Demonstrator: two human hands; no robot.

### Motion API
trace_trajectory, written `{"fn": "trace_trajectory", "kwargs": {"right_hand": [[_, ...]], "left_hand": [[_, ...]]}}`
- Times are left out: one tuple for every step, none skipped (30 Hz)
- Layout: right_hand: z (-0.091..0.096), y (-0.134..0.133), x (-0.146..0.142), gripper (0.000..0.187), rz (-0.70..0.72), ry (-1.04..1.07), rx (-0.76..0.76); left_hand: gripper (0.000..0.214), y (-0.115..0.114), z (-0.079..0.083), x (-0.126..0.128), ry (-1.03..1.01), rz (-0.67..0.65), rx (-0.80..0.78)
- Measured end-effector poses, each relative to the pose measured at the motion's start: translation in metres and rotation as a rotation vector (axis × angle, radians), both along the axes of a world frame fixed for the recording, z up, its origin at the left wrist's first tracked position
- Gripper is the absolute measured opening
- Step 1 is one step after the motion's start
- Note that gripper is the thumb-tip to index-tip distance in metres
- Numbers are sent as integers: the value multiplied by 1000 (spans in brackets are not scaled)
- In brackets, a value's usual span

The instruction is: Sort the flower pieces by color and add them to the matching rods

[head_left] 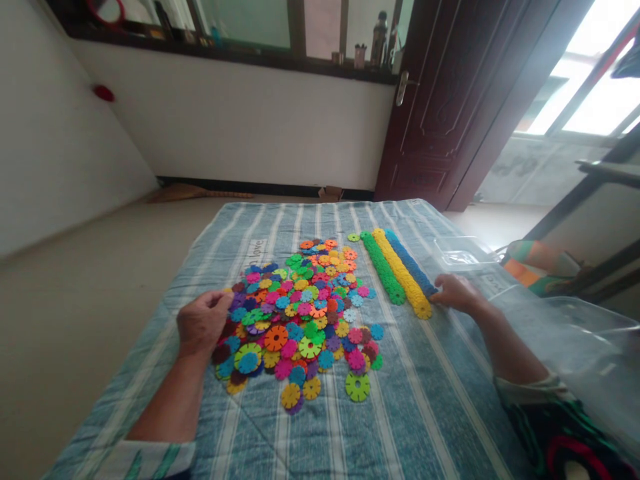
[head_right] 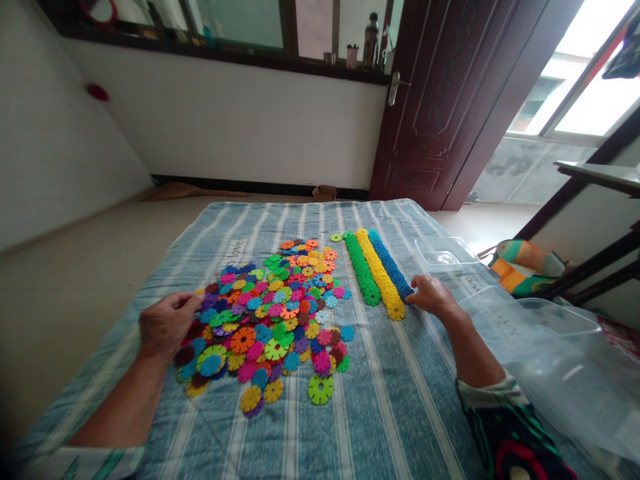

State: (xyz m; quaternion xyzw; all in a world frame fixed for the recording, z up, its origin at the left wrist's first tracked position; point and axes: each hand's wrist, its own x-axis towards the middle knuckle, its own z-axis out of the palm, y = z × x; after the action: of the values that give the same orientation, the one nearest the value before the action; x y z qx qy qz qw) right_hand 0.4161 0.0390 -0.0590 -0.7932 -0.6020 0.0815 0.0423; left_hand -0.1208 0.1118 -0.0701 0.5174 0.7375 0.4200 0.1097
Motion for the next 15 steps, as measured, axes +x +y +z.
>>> {"fn": "trace_trajectory", "kwargs": {"right_hand": [[0,-1,0,39,-5,-2,16],[1,-3,0,38,-9,-11,31],[4,-4,-1,37,-16,-27,44],[6,-5,-3,35,-24,-48,57],[10,-6,-7,33,-31,-71,71],[15,-7,-11,31,-39,-92,83],[21,-7,-17,30,-49,-111,93],[26,-6,-24,28,-57,-127,105],[32,-5,-32,27,-57,-137,117],[37,-4,-42,26,-44,-140,130],[41,-2,-52,25,-17,-134,142],[44,1,-62,25,25,-119,157],[47,5,-74,24,84,-97,176],[48,9,-85,23,156,-70,197],[49,14,-97,22,235,-42,220]], "left_hand": [[24,0,-1,0,0,-1,2],[25,1,-1,-1,1,-1,4],[25,1,-2,-1,2,0,5],[25,1,-2,-2,4,0,3],[25,1,-2,-2,6,3,0],[25,2,-3,-2,7,7,-4],[24,2,-2,-2,6,10,-9],[24,2,-2,-2,5,12,-12],[24,2,-2,-1,3,10,-14],[24,2,-2,-1,1,6,-13],[24,1,-2,-1,2,0,-11],[24,1,-2,-1,4,-7,-9],[24,1,-3,-1,6,-13,-6],[24,0,-4,-1,9,-19,-3],[24,0,-5,-1,14,-25,2]]}}
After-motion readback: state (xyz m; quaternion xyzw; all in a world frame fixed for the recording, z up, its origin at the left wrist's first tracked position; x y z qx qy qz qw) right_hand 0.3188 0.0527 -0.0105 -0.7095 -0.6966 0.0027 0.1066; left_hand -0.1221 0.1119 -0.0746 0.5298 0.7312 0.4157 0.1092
